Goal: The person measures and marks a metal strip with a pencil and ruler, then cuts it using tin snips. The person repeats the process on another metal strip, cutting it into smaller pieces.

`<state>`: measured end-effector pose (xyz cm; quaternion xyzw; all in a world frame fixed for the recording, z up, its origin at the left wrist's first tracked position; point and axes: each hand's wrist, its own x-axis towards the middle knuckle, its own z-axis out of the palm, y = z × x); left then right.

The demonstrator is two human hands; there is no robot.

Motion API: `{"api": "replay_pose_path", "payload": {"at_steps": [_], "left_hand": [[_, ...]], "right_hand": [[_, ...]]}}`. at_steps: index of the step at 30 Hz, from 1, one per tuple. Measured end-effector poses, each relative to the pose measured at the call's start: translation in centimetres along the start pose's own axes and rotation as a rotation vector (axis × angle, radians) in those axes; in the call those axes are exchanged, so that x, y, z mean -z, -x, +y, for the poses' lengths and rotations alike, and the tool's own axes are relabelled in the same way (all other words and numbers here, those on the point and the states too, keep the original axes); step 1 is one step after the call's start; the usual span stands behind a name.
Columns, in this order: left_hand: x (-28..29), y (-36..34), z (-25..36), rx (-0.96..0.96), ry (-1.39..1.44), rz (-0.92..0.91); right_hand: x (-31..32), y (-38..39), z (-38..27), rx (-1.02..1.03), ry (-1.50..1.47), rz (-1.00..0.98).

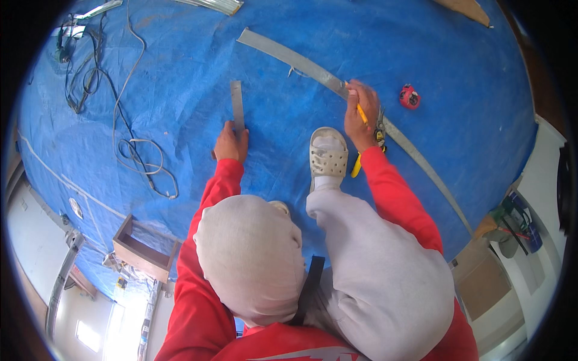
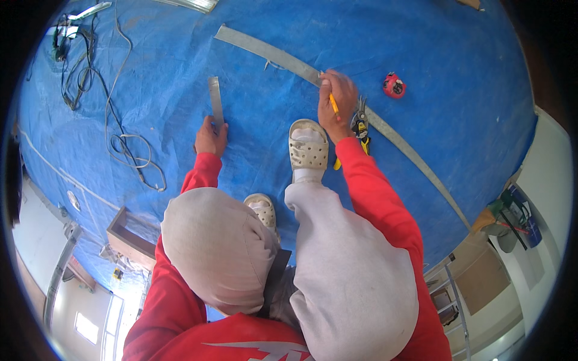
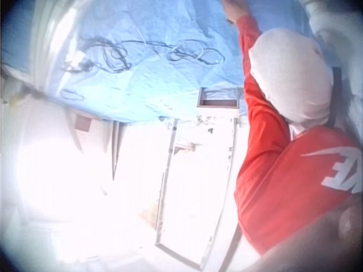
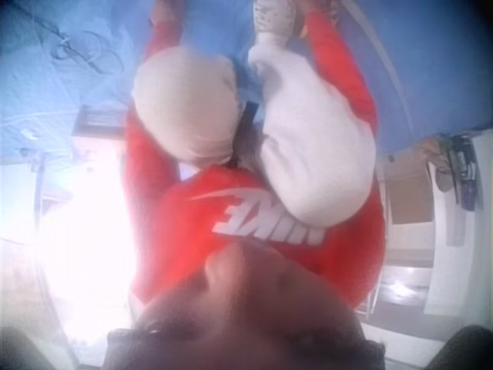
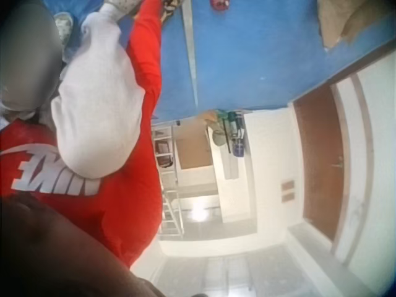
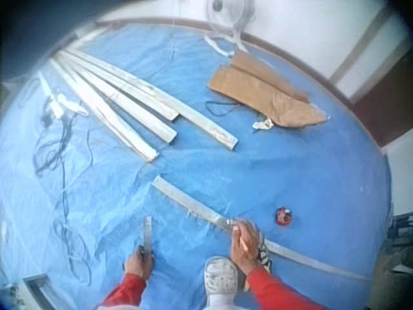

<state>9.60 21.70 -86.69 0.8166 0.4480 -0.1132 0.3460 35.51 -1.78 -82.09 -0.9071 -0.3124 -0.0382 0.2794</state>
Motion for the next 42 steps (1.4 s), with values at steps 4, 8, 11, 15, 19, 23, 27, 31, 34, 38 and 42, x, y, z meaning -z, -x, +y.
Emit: {"api": "replay_pose_path", "payload": {"at_steps": [4,8,11,15,19,23,27,31,34,38,42], "left_hand": [[0.0,0.1,-0.2,0.016,0.151,-0.043],[0.3,-0.3,-0.5,-0.015,0.164,-0.074],[0.5,-0.7,-0.6,-0.041,0.134,-0.09],[0.4,-0.5,-0.8,-0.071,0.137,-0.081],[0.4,-0.5,-0.9,-0.092,0.159,-0.083],[0.7,-0.1,-0.6,-0.102,0.254,-0.113],[1.1,0.5,1.7,-0.146,0.473,-0.169],[2.3,-0.1,5.2,-0.252,0.429,-0.244],[3.1,-1.1,7.6,-0.307,0.268,-0.299],[3.2,-2.3,9.4,-0.33,0.212,-0.384],[2.2,-3.3,10.6,-0.312,0.195,-0.449]], "right_hand": [[1.4,-1.5,0.9,-0.075,0.008,-0.17],[1.1,-1.9,0.9,-0.231,0.173,-0.577],[-0.1,-2.3,1.3,-0.232,0.18,-0.572],[-0.5,-2.1,2.0,-0.166,0.166,-0.544],[-0.8,-1.8,2.1,-0.113,0.205,-0.51],[-1.1,-0.7,2.1,-0.116,0.108,-0.449],[-1.5,1.9,1.6,-0.081,0.079,-0.485],[-1.8,3.1,1.1,-0.094,0.086,-0.44],[-1.8,2.9,1.0,-0.07,0.099,-0.413],[-1.1,2.2,0.7,-0.125,0.01,-0.418],[-0.1,-0.2,1.9,-0.162,-0.062,-0.491]]}}
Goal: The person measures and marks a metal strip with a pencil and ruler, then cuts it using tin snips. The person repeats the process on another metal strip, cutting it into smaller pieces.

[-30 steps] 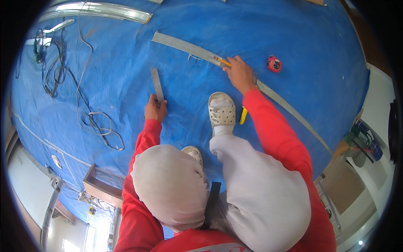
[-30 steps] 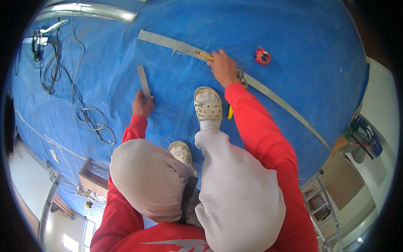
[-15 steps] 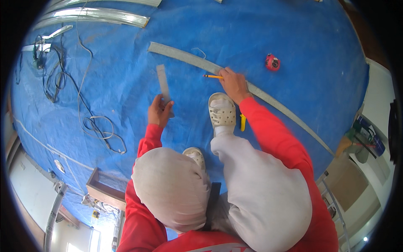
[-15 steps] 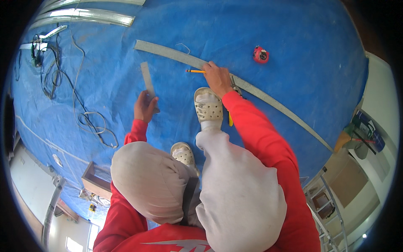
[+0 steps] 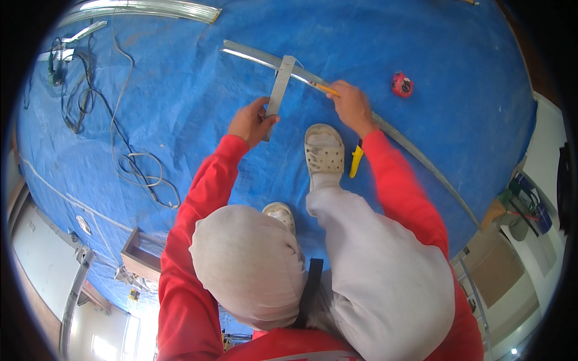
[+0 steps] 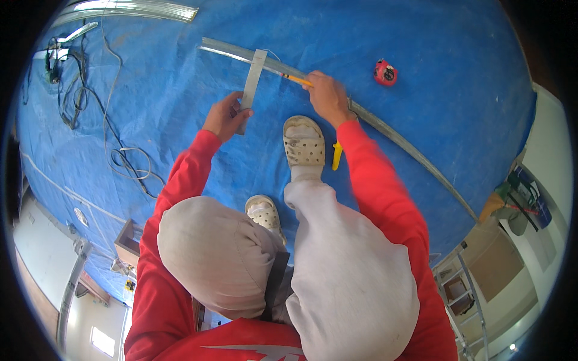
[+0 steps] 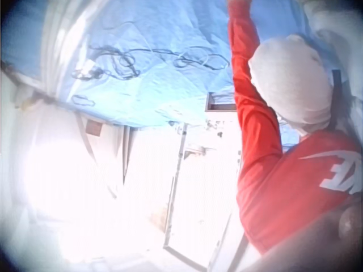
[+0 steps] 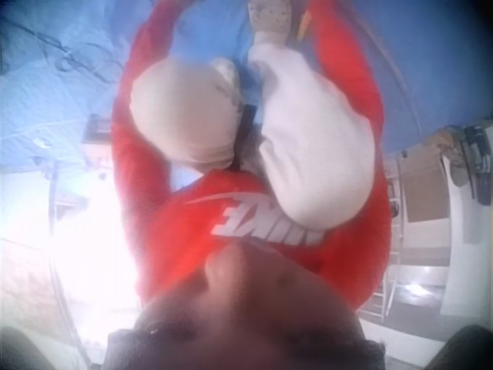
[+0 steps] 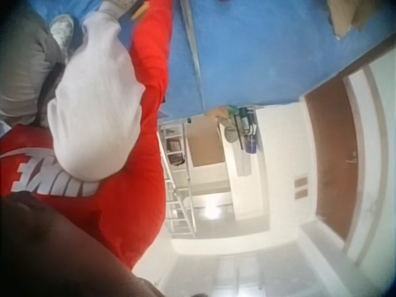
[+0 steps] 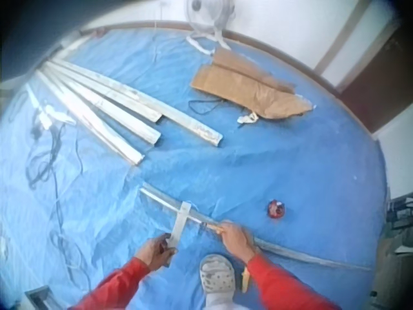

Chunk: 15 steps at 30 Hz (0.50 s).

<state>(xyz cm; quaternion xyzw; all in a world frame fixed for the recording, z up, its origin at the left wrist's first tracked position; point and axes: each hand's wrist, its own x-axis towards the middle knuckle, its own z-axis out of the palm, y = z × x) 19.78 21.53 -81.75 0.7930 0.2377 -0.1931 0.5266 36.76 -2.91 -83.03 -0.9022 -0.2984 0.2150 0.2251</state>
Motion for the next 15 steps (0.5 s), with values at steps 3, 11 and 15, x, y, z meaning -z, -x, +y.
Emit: {"api": "replay_pose_path", "payload": {"at_steps": [3,11,15], "left_hand": [[-0.7,-1.3,0.6,-0.027,-0.073,0.009],[-1.2,-4.9,1.5,-0.039,-0.147,-0.017],[-1.4,-6.1,1.8,-0.068,-0.197,-0.012]], "right_hand": [[1.5,-1.9,1.2,-0.074,-0.025,-0.157],[3.2,-5.3,3.6,-0.153,-0.23,-0.392],[3.2,-5.5,3.9,-0.132,-0.22,-0.383]]}}
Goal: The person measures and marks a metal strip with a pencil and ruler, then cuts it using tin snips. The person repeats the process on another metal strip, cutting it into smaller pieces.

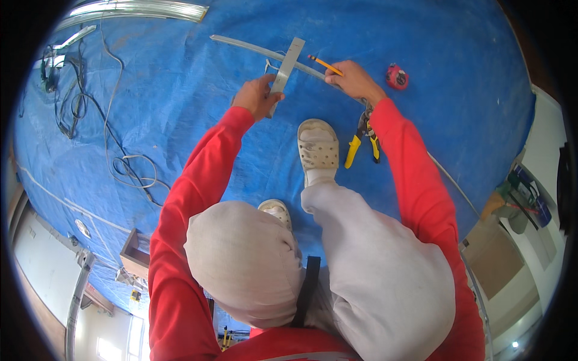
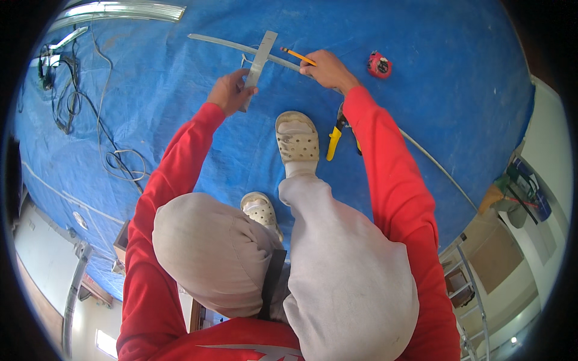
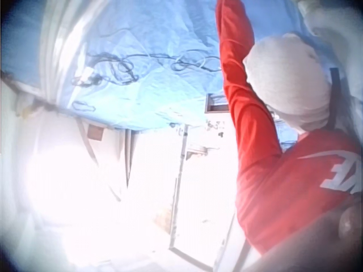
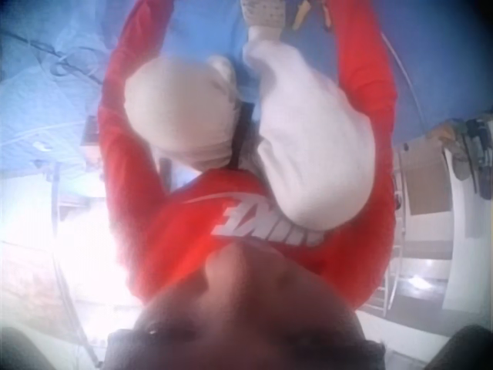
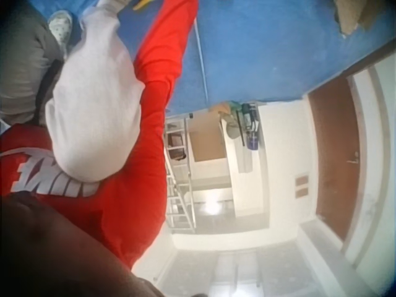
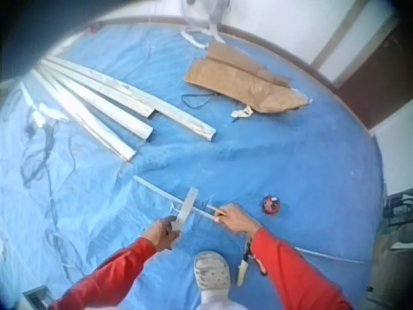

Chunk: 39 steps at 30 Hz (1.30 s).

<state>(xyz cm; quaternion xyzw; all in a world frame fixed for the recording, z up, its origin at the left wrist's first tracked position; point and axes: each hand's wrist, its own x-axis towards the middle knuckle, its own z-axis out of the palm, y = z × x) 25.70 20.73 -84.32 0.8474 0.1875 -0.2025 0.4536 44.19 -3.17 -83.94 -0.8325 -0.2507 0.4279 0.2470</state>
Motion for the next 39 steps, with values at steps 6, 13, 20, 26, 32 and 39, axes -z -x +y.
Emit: {"api": "replay_pose_path", "payload": {"at_steps": [6,13,20,26,32,39], "left_hand": [[-0.3,0.0,1.1,0.042,0.115,-0.053],[-1.2,-0.3,1.5,0.103,0.02,-0.043],[-1.4,-0.4,1.5,0.035,0.031,-0.034],[-1.5,-0.5,1.5,-0.023,-0.027,-0.014],[-1.4,-0.2,2.0,0.038,-0.018,-0.03],[-1.2,-0.1,2.1,-0.001,-0.014,-0.026]], "right_hand": [[-0.2,0.6,-0.3,-0.014,-0.031,0.04],[-0.4,1.2,-0.6,-0.05,-0.037,0.097],[-0.9,1.5,-0.5,-0.056,-0.049,0.14],[-1.2,1.4,-0.4,-0.058,-0.06,0.154],[-1.2,1.7,-0.5,-0.037,-0.031,0.177],[-1.3,1.6,-0.4,-0.055,-0.048,0.165]]}}
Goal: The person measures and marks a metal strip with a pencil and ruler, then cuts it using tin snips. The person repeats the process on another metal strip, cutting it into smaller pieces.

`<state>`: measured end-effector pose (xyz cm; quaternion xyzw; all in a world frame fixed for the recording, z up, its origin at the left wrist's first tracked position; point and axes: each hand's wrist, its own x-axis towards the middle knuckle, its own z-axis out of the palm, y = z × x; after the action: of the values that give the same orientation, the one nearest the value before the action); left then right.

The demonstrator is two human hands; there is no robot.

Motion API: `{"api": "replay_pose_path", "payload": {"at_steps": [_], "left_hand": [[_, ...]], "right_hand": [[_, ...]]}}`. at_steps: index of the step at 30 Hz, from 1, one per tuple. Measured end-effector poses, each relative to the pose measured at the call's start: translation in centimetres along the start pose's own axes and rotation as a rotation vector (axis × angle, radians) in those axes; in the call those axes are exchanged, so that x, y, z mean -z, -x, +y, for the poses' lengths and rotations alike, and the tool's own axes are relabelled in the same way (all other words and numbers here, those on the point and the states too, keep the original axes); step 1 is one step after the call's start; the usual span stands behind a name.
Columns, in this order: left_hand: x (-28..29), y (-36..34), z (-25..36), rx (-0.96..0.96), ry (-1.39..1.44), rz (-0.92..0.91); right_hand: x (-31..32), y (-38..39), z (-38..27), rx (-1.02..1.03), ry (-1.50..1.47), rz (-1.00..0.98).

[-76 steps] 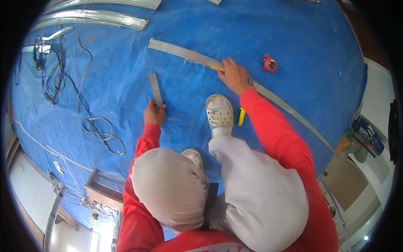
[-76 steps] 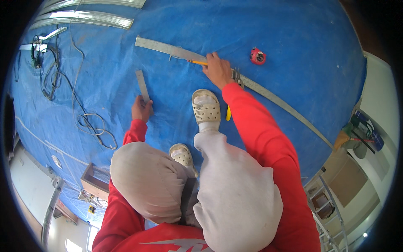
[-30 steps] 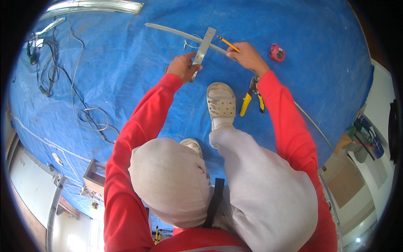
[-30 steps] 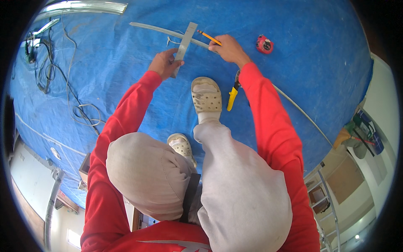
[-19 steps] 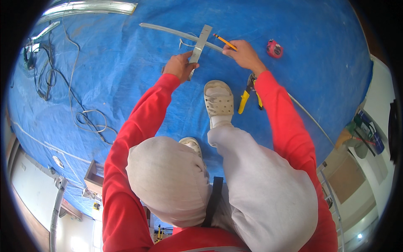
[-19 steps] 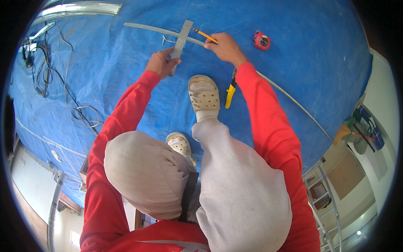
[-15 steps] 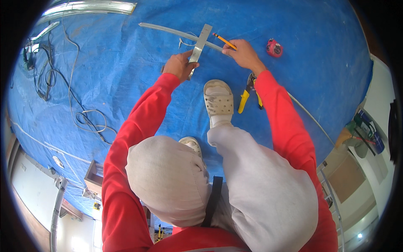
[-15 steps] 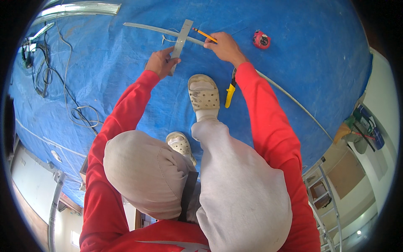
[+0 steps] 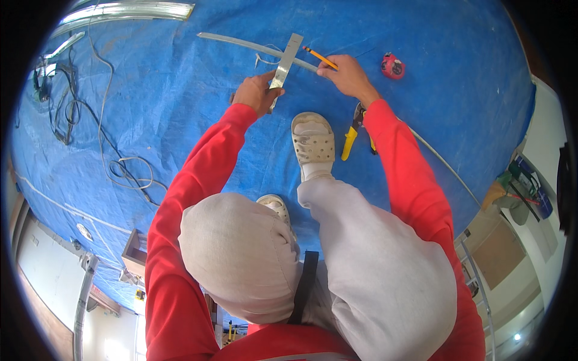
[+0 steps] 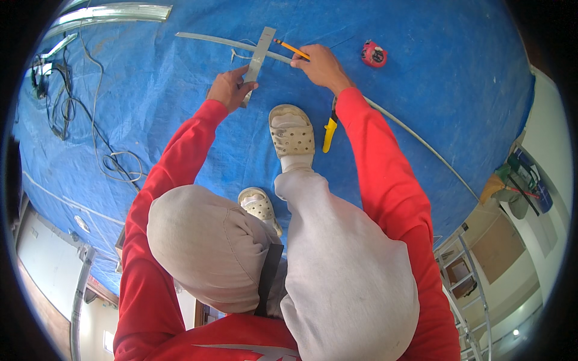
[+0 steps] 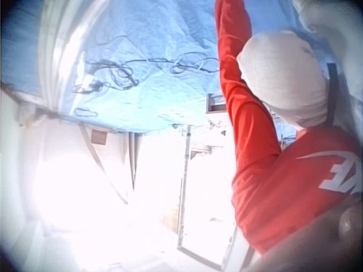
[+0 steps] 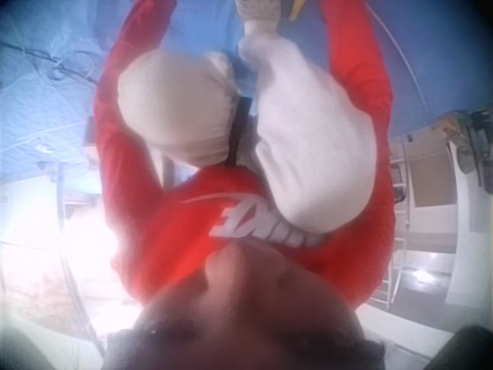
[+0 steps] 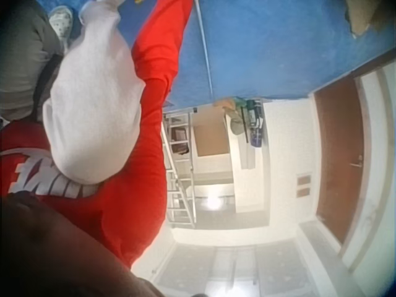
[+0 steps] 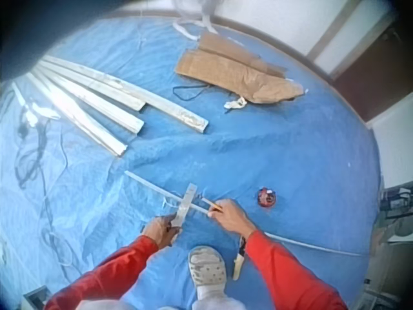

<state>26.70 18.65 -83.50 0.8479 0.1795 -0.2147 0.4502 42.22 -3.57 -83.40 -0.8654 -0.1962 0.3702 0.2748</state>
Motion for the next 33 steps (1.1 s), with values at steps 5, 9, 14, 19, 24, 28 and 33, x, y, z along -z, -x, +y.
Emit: {"api": "replay_pose_path", "payload": {"at_steps": [5,9,14,19,24,28,33], "left_hand": [[-0.13,-0.01,0.0,0.027,0.033,-0.008],[-0.06,-0.06,0.1,0.036,0.015,-0.017],[-0.12,0.04,-0.01,0.015,0.022,-0.004],[-0.34,-0.15,-0.3,0.003,0.005,-0.009],[-0.45,-0.24,-0.37,-0.013,-0.066,0.01],[-0.41,-0.23,-0.17,-0.006,-0.067,0.005],[-0.3,-0.16,-0.2,0.002,-0.039,-0.003]], "right_hand": [[-0.07,-0.05,0.17,-0.018,0.004,-0.012],[-0.08,0.01,0.01,0.019,0.012,0.01],[-0.01,0.19,-0.22,-0.026,0.002,0.008],[-0.02,0.03,-0.04,-0.017,0.017,0.004],[-0.26,0.1,0.13,0.027,-0.003,0.039],[-0.19,0.08,0.17,0.021,0.018,0.03],[-0.2,0.08,0.18,0.032,0.015,0.035]]}}
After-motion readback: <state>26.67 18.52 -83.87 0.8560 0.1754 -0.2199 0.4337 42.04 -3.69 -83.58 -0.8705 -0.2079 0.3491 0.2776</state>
